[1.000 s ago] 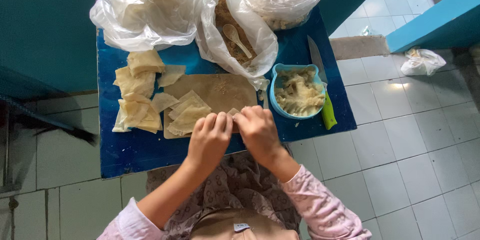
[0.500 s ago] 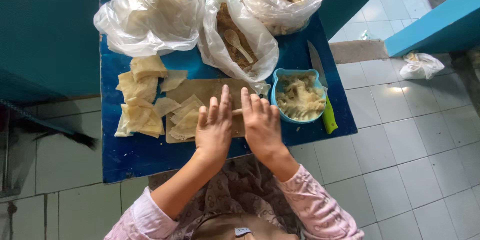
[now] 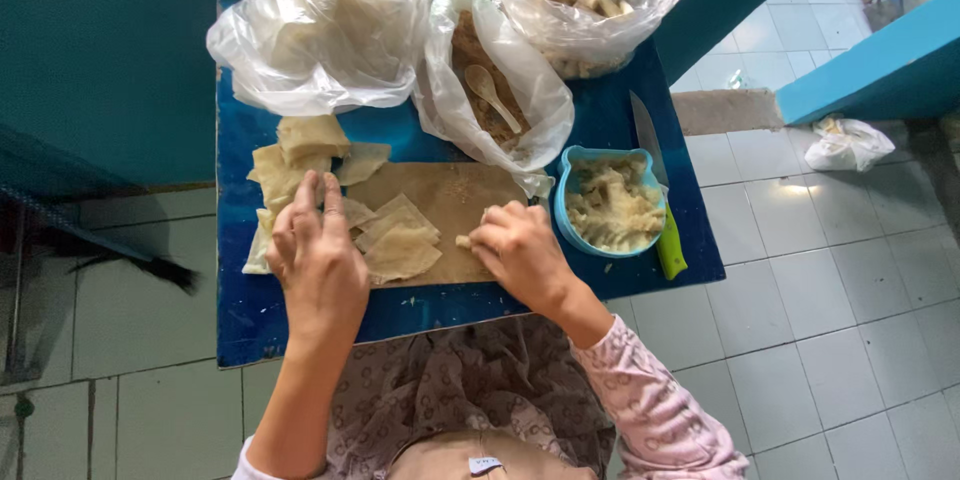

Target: The person sits at a low blue table and wraps thin pastry squares around filling scooped from a bowl, folding each wrapper closed and placing the finished wrapped pieces into a plastic bag. They also spoon brown powder from a bag onto the wrappers and briefly cut dough pieces with a knife on the cutting board.

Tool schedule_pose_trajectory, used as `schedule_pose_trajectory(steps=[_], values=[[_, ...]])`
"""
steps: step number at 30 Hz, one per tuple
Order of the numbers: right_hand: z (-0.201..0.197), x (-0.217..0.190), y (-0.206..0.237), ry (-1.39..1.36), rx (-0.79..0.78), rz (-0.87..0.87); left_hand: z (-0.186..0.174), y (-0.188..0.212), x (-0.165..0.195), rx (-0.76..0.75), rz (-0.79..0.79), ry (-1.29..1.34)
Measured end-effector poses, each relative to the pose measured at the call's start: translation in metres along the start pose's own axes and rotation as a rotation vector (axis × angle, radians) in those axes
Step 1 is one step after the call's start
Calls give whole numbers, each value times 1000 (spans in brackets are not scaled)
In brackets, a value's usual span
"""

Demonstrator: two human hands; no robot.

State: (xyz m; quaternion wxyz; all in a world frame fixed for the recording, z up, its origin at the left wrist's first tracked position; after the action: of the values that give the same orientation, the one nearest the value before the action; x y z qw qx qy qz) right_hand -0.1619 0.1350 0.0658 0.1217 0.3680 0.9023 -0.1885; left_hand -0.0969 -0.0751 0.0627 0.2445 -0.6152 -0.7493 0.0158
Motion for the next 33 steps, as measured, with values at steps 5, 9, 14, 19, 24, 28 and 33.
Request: schedule_pose_trajectory(steps=[5,9,14,19,24,28,33], values=[[-26,-13,-12,-152,79,-175,-1,-2,-12,18,-14,93],[-99,48,-57,178,580,-86,-5,-2,-13,58,28,159],[-162,97,-125,895,866,-156,-13,-10,-17,121,48,318],[-101,55,-113,293,448,-61,-12,-26,-17,77,55,381],[-2,-47,-40,-53,-64,-455,6,-34,-16,-55,53,381],[13,-59,-25,136,-85,-503,13,-35,-16,-116,37,405],[3,-54,-14,256,-71,-527,13,-33,-11,-95,31,309]])
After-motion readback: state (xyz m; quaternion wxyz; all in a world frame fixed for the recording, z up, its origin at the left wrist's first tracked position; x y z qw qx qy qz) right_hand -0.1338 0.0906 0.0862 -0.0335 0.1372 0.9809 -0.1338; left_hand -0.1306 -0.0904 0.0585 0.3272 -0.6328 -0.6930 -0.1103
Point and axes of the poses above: each hand's wrist, its own y-axis away from the middle knuckle, its own z-axis out of the palm, x = y × z, the point moved 6 cm from there along -y, towards the middle knuckle, and after that the axes turned 5 degrees about y, right-handed, at the moved point
